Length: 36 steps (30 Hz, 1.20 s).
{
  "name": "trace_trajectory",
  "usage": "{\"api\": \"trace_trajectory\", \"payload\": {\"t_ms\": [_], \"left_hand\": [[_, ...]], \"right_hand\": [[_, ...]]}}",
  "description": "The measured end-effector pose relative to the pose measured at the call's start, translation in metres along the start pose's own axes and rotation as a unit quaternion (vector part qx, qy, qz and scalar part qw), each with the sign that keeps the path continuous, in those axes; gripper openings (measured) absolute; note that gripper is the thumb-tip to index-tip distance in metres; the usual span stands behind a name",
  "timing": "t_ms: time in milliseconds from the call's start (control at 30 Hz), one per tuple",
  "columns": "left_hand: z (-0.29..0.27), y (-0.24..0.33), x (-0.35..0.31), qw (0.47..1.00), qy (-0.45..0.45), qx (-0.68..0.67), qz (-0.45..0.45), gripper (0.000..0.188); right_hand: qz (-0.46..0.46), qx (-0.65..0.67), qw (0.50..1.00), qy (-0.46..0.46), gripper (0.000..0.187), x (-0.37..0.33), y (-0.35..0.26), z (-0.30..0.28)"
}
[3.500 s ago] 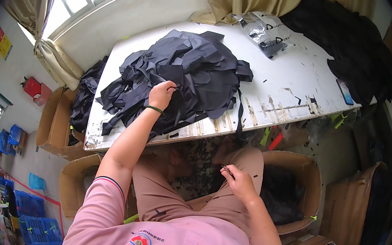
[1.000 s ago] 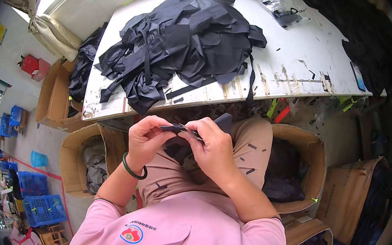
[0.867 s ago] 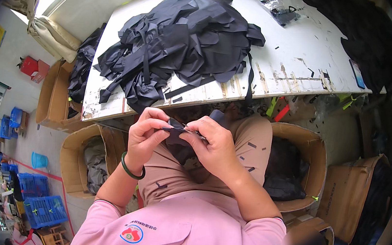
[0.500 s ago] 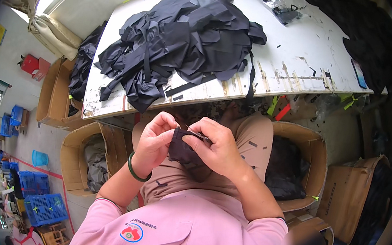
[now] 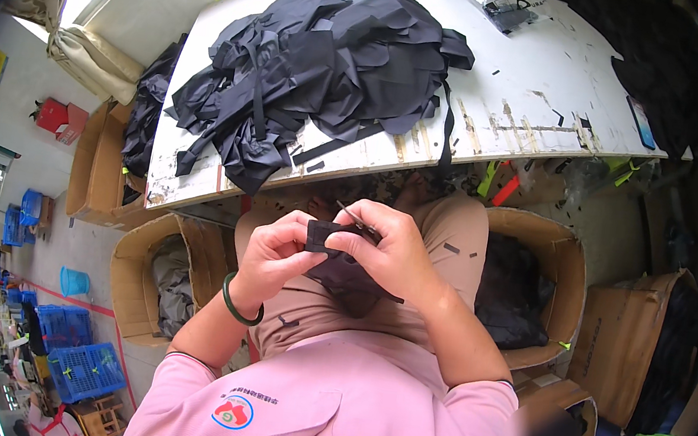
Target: The recorder uses a pair of nippers or scissors to trim loose threads or excess fabric from black textile components.
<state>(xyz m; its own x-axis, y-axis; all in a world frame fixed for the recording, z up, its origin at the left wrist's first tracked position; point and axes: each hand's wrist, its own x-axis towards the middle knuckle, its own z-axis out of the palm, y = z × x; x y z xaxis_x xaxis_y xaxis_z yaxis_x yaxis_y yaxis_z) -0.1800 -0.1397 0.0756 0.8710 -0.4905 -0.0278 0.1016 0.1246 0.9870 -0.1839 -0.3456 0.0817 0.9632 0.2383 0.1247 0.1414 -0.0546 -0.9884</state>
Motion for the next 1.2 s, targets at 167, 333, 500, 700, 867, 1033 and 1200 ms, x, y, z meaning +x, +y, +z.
{"api": "trace_trajectory", "payload": {"t_ms": [167, 333, 500, 700, 867, 1033, 1200], "left_hand": [[0.010, -0.001, 0.004, 0.985, -0.012, -0.169, 0.028, 0.015], [0.007, -0.018, 0.002, 0.978, -0.025, -0.196, 0.061, 0.015], [0.006, -0.025, 0.003, 0.980, 0.099, -0.050, 0.166, 0.011], [0.005, -0.035, 0.003, 0.966, 0.166, -0.020, 0.195, 0.011], [0.008, -0.040, 0.003, 0.958, 0.180, -0.006, 0.223, 0.012], [0.009, -0.042, 0.000, 0.962, 0.166, -0.005, 0.215, 0.015], [0.009, -0.047, -0.004, 0.967, 0.146, -0.008, 0.207, 0.017]], "right_hand": [[0.024, 0.152, 0.988, 0.019, 0.021, 0.004, 0.015, 0.001], [0.048, 0.197, 0.979, -0.008, 0.021, 0.000, 0.028, 0.013], [-0.089, -0.211, 0.959, 0.164, 0.034, -0.008, 0.027, 0.003], [0.107, 0.126, 0.986, 0.020, 0.030, -0.034, 0.015, 0.023], [0.145, 0.161, 0.976, -0.029, 0.031, -0.033, 0.015, 0.029], [0.050, 0.031, 0.998, -0.018, 0.027, -0.031, 0.022, 0.032], [0.026, -0.058, 0.998, 0.017, 0.029, -0.028, 0.011, 0.033]]}}
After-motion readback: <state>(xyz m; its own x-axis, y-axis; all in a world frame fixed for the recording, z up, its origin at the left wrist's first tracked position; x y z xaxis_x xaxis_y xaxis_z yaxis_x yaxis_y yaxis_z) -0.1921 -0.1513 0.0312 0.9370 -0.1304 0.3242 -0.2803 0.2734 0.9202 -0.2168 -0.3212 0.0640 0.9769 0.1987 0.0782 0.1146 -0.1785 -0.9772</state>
